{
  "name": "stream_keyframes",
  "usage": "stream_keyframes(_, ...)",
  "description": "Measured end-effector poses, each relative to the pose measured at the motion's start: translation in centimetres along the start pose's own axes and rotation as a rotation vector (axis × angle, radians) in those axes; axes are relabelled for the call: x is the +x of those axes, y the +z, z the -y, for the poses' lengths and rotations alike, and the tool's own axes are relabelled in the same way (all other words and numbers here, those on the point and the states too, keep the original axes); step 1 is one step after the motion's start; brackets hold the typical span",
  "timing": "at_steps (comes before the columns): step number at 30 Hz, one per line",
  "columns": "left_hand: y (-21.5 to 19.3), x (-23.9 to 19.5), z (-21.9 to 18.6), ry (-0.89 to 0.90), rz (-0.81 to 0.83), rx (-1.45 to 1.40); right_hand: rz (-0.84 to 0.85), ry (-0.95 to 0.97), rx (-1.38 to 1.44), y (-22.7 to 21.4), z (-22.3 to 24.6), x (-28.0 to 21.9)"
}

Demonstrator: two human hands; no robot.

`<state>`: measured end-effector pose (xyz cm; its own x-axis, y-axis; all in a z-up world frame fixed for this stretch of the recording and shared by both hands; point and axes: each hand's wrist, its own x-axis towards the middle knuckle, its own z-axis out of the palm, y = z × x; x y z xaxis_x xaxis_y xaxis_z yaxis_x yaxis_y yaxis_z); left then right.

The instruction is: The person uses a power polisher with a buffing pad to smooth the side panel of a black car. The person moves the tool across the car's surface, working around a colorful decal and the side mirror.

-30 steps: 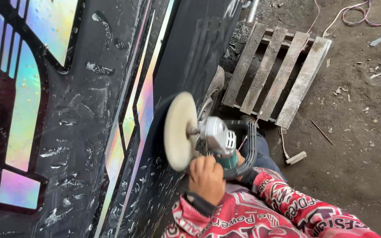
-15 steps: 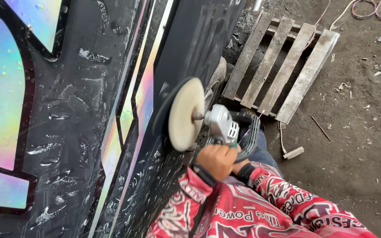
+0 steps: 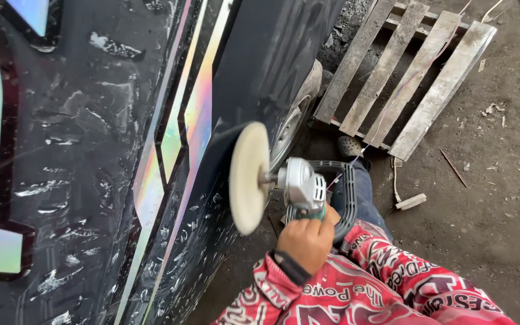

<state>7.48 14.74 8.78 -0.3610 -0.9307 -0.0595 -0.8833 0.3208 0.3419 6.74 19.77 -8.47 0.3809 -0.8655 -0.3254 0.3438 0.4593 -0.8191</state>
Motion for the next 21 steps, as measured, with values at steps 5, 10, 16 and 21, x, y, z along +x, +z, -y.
stream_keyframes(5,1.0,0.8,0.8,-0.002,0.052,-0.082,-0.060,-0.019,-0.065,1.1,0.5,-0.4)
stream_keyframes(10,4.8,5.2,3.2,0.006,0.043,-0.159,-0.113,-0.034,-0.122,-13.2,-19.4,-2.4)
stream_keyframes(16,6.6,6.9,3.8,0.026,0.132,-0.084,0.194,0.090,-0.405,-13.3,-13.3,-0.5)
stream_keyframes(21,2.5,2.0,0.6,-0.061,0.144,-0.100,0.130,0.119,-0.113,-1.6,-2.2,1.0)
